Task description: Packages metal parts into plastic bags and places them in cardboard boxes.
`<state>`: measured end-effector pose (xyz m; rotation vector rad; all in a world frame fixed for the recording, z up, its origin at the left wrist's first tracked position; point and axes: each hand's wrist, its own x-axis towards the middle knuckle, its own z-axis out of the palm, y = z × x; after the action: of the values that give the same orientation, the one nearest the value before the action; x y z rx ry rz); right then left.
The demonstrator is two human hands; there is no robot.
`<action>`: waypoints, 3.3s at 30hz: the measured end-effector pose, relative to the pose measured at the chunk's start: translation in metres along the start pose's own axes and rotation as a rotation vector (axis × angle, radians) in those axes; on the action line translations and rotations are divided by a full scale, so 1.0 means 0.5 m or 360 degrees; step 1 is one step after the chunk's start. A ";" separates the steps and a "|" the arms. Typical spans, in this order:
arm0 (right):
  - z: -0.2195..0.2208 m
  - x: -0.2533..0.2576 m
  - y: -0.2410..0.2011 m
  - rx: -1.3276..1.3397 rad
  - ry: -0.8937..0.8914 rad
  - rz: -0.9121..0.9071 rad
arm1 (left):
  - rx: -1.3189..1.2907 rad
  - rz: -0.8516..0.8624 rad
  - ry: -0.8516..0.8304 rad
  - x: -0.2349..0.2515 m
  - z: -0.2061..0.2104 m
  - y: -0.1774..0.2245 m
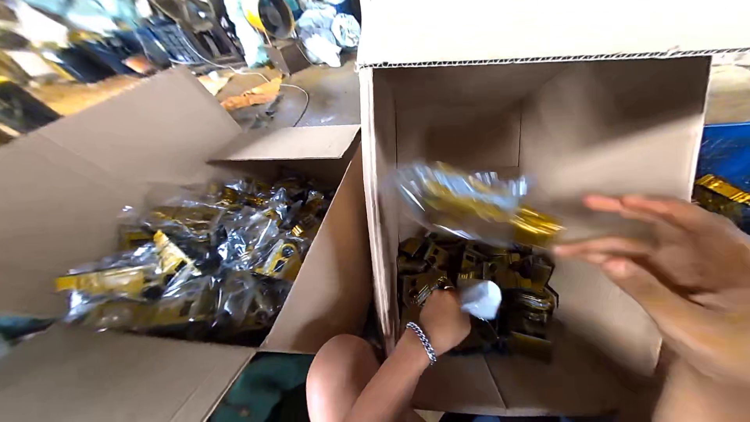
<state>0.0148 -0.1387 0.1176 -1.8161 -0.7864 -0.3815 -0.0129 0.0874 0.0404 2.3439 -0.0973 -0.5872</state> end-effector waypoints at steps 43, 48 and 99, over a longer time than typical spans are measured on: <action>0.095 -0.191 0.136 0.1022 -0.0294 0.1291 | -0.0353 0.0445 0.0941 0.042 0.006 -0.063; 0.146 -0.171 0.121 0.0384 -0.0350 0.0623 | -0.1457 0.0425 0.0020 0.004 0.062 -0.011; 0.041 -0.046 0.065 -0.0874 -0.0840 0.1194 | -0.0818 0.0328 0.0576 -0.005 0.014 -0.002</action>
<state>0.0178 -0.1343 0.0730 -2.6179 -0.2850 0.4345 -0.0183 0.0845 0.0363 1.8710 -0.0167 -0.0640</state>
